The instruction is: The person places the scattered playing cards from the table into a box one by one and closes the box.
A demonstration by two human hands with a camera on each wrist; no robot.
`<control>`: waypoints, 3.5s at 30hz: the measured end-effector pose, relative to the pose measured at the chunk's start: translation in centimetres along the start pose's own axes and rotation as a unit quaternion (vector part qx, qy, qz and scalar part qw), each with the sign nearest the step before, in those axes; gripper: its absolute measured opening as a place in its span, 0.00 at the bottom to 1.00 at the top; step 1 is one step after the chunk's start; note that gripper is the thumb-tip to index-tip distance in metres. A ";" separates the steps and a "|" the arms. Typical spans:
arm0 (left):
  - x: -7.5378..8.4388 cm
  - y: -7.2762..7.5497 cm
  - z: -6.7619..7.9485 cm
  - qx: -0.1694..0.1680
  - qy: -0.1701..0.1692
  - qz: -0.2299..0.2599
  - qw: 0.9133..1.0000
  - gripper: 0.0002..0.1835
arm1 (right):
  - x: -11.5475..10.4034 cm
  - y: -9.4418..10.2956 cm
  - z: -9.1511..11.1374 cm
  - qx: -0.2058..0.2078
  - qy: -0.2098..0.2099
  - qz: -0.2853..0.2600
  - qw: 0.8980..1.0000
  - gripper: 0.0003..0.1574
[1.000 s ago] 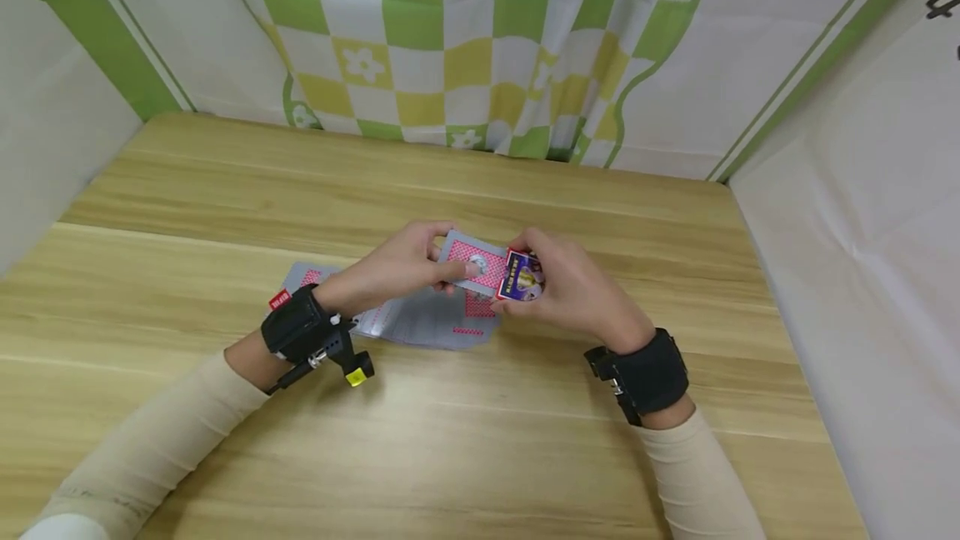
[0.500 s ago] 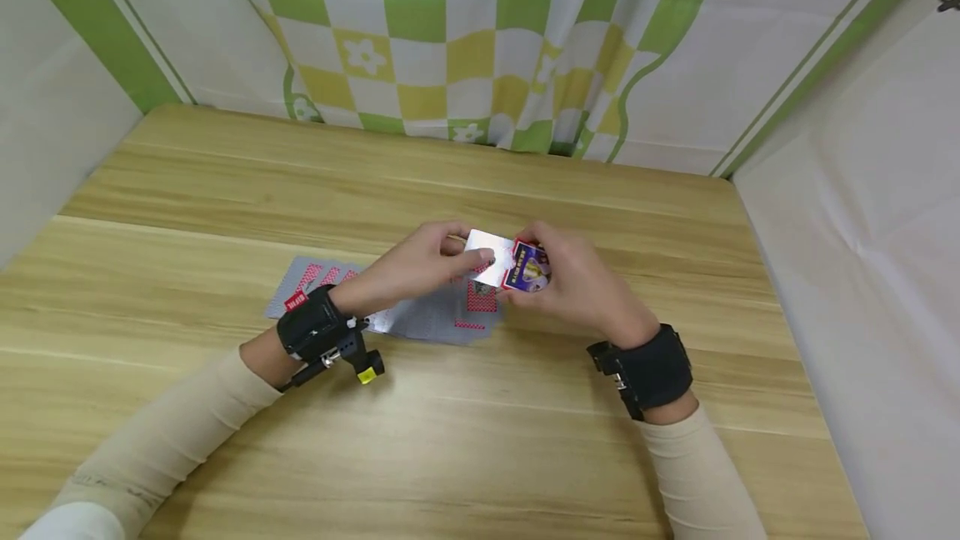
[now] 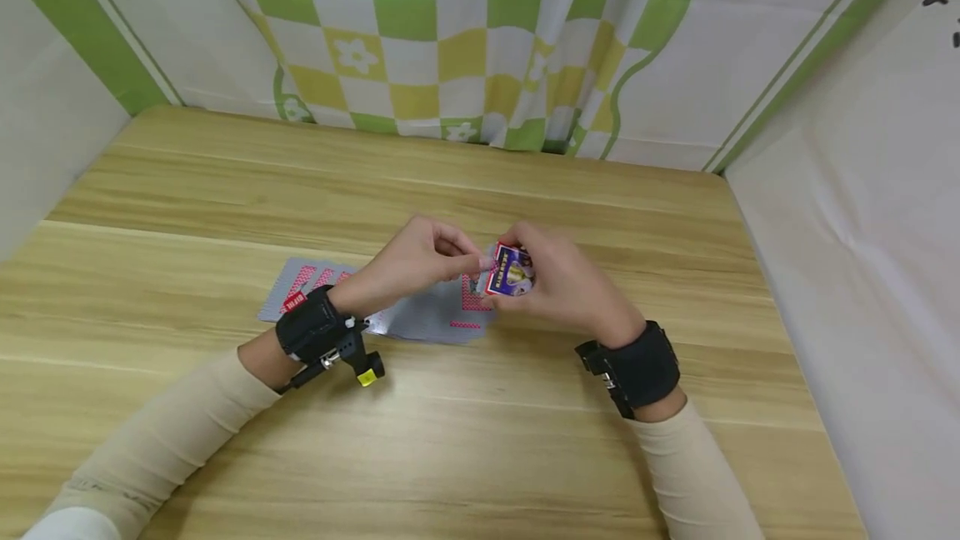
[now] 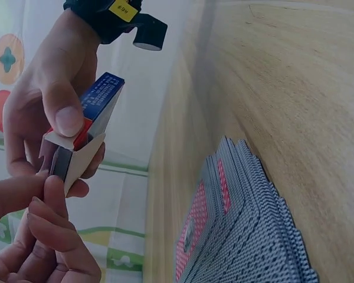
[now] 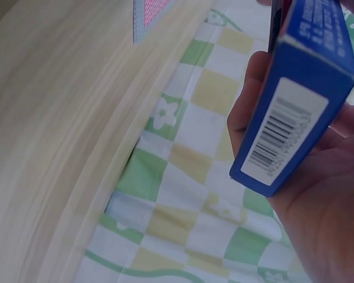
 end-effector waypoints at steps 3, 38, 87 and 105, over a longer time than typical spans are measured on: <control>-0.1 -0.2 -0.2 0.000 -0.001 0.008 1.000 0.05 | -0.3 -0.1 -0.2 0.000 0.006 -0.009 1.000 0.35; -1.2 -0.7 -0.4 -0.132 -0.015 -0.523 0.842 0.27 | 1.3 0.7 0.7 -0.002 -0.053 -0.005 0.999 0.37; 0.7 1.9 -1.3 -0.073 -0.006 -0.201 0.977 0.09 | 1.1 0.8 0.7 -0.011 -0.032 -0.029 0.999 0.35; 3.0 2.4 -0.4 -0.060 0.023 -0.024 0.998 0.12 | 0.9 1.1 0.7 -0.019 -0.052 -0.036 0.998 0.34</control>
Point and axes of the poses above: each hand's wrist, its own z-axis away from the middle knuckle, its own y-axis out of the back of the hand, x = y × z, the point moved 1 cm from there along -z, towards the middle knuckle, and after that the axes turned 15 degrees about z, right-handed, at the moved point
